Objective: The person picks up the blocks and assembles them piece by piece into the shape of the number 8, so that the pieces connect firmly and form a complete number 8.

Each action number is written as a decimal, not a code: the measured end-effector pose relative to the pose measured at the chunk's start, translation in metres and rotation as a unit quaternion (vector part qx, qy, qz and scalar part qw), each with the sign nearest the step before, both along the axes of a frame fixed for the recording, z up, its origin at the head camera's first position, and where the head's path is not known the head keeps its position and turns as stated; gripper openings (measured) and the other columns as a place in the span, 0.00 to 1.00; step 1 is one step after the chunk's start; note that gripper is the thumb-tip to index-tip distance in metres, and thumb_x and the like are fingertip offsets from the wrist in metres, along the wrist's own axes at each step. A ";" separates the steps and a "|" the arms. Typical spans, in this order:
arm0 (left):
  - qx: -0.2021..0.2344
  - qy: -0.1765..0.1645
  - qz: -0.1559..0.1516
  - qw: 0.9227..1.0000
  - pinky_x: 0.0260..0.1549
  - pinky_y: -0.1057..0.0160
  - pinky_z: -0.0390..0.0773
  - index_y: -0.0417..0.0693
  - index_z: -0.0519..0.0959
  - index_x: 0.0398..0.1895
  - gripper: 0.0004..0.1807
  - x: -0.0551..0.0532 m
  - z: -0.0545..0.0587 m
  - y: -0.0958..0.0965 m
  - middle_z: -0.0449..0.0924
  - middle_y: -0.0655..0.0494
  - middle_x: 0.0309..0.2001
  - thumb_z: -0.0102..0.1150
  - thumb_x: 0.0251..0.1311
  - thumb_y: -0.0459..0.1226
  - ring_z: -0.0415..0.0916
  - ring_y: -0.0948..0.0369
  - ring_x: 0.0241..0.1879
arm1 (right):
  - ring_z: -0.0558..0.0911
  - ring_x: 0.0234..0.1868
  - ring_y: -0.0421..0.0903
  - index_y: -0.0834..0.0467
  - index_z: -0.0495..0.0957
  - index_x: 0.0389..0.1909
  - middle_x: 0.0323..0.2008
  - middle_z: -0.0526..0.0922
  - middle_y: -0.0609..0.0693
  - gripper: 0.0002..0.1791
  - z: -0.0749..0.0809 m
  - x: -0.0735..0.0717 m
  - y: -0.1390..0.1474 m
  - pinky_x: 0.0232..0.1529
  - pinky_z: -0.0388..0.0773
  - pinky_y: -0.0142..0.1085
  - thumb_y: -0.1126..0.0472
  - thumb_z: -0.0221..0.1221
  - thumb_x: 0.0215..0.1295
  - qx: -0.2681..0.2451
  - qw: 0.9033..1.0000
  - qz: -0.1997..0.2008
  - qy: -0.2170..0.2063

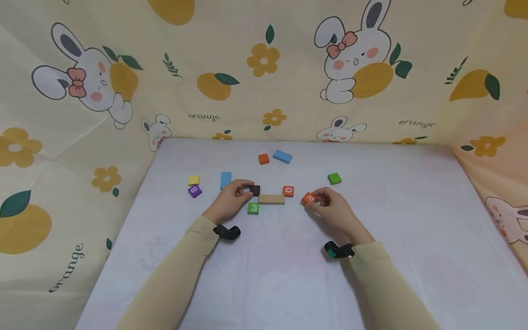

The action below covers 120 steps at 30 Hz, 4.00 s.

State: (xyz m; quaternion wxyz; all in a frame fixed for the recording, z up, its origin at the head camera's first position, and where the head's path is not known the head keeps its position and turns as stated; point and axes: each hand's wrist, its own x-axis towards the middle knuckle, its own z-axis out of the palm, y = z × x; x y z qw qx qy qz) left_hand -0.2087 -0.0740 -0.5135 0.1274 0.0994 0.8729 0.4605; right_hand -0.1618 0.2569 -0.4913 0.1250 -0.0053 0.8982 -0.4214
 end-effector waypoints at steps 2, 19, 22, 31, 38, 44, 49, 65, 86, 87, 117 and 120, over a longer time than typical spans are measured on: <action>0.002 0.003 -0.003 1.000 0.32 0.62 0.71 0.60 0.73 0.61 0.19 -0.001 -0.002 0.000 0.71 0.56 0.38 0.56 0.68 0.45 0.69 0.59 0.36 | 0.71 0.39 0.51 0.54 0.73 0.54 0.38 0.74 0.54 0.26 0.001 0.001 -0.009 0.34 0.72 0.37 0.45 0.66 0.60 -0.009 1.000 0.021 -0.001; 0.007 0.013 -0.009 1.000 0.31 0.62 0.71 0.58 0.74 0.60 0.19 -0.003 -0.006 -0.001 0.72 0.55 0.37 0.57 0.67 0.45 0.70 0.59 0.34 | 0.70 0.49 0.51 0.48 0.77 0.51 0.46 0.76 0.49 0.22 -0.002 -0.006 -0.034 0.54 0.68 0.46 0.48 0.68 0.58 -0.007 0.993 0.114 -0.025; 0.008 0.011 -0.009 1.000 0.31 0.62 0.71 0.58 0.74 0.61 0.19 -0.002 -0.005 -0.001 0.72 0.55 0.37 0.57 0.67 0.45 0.69 0.60 0.34 | 0.70 0.49 0.51 0.48 0.78 0.52 0.47 0.76 0.49 0.22 -0.003 -0.008 -0.034 0.54 0.68 0.46 0.48 0.68 0.58 -0.010 0.993 0.114 -0.027; 0.006 0.007 -0.003 1.000 0.32 0.61 0.71 0.59 0.73 0.61 0.20 -0.002 -0.005 -0.002 0.72 0.56 0.38 0.57 0.67 0.45 0.69 0.59 0.35 | 0.69 0.48 0.50 0.48 0.77 0.51 0.44 0.76 0.50 0.24 -0.007 -0.010 -0.035 0.51 0.66 0.45 0.45 0.69 0.55 -0.029 0.994 0.097 -0.034; 0.005 0.009 -0.003 1.000 0.32 0.62 0.71 0.59 0.73 0.61 0.20 -0.002 -0.003 0.000 0.72 0.56 0.38 0.57 0.67 0.45 0.69 0.59 0.35 | 0.69 0.47 0.50 0.48 0.76 0.50 0.43 0.76 0.49 0.24 -0.006 -0.009 -0.035 0.49 0.65 0.44 0.44 0.69 0.54 -0.027 0.996 0.080 -0.040; 0.005 0.008 -0.004 1.000 0.32 0.62 0.70 0.59 0.73 0.61 0.20 -0.001 -0.002 0.000 0.71 0.56 0.37 0.57 0.67 0.45 0.69 0.60 0.35 | 0.69 0.46 0.50 0.48 0.76 0.49 0.43 0.76 0.48 0.24 -0.006 -0.009 -0.034 0.47 0.66 0.43 0.43 0.69 0.54 -0.025 0.996 0.076 -0.040; 0.006 0.017 -0.008 1.000 0.31 0.62 0.70 0.58 0.74 0.61 0.20 -0.001 -0.001 0.001 0.71 0.55 0.37 0.57 0.67 0.45 0.69 0.60 0.35 | 0.68 0.45 0.49 0.47 0.77 0.48 0.42 0.76 0.49 0.22 -0.005 -0.008 -0.033 0.44 0.65 0.43 0.45 0.69 0.55 -0.027 0.996 0.077 -0.038; 0.017 0.006 -0.010 1.000 0.33 0.62 0.72 0.59 0.72 0.63 0.22 -0.002 0.001 0.000 0.73 0.59 0.42 0.57 0.67 0.46 0.70 0.60 0.37 | 0.68 0.44 0.50 0.47 0.77 0.49 0.41 0.76 0.49 0.25 -0.008 -0.008 -0.032 0.43 0.64 0.43 0.39 0.68 0.54 -0.036 0.997 0.063 -0.041; -0.006 0.075 0.135 0.988 0.37 0.60 0.71 0.43 0.72 0.59 0.23 0.012 0.017 -0.116 0.70 0.47 0.49 0.62 0.62 0.39 0.68 0.57 0.39 | 0.68 0.45 0.50 0.44 0.77 0.49 0.42 0.75 0.50 0.26 -0.011 -0.007 -0.030 0.43 0.65 0.43 0.35 0.66 0.54 -0.014 0.997 0.060 -0.047; -0.014 0.069 0.140 0.988 0.37 0.59 0.71 0.43 0.71 0.59 0.24 0.012 0.016 -0.120 0.69 0.48 0.50 0.63 0.62 0.40 0.68 0.56 0.40 | 0.68 0.45 0.50 0.43 0.77 0.49 0.42 0.75 0.50 0.26 -0.011 -0.008 -0.031 0.43 0.65 0.43 0.35 0.66 0.54 -0.014 0.997 0.060 -0.048; 0.001 0.043 0.127 0.991 0.32 0.60 0.67 0.46 0.75 0.54 0.22 0.011 0.006 -0.145 0.75 0.49 0.49 0.67 0.59 0.42 0.66 0.56 0.35 | 0.68 0.46 0.50 0.44 0.77 0.49 0.43 0.75 0.49 0.26 -0.012 -0.008 -0.027 0.44 0.65 0.44 0.37 0.67 0.53 -0.023 0.997 0.052 -0.049; -0.007 0.055 0.128 0.990 0.32 0.60 0.67 0.47 0.76 0.54 0.22 0.012 0.004 -0.146 0.76 0.50 0.47 0.67 0.59 0.43 0.67 0.56 0.35 | 0.69 0.45 0.50 0.45 0.77 0.49 0.42 0.76 0.49 0.25 -0.013 -0.008 -0.027 0.44 0.66 0.44 0.37 0.67 0.54 -0.025 0.997 0.055 -0.045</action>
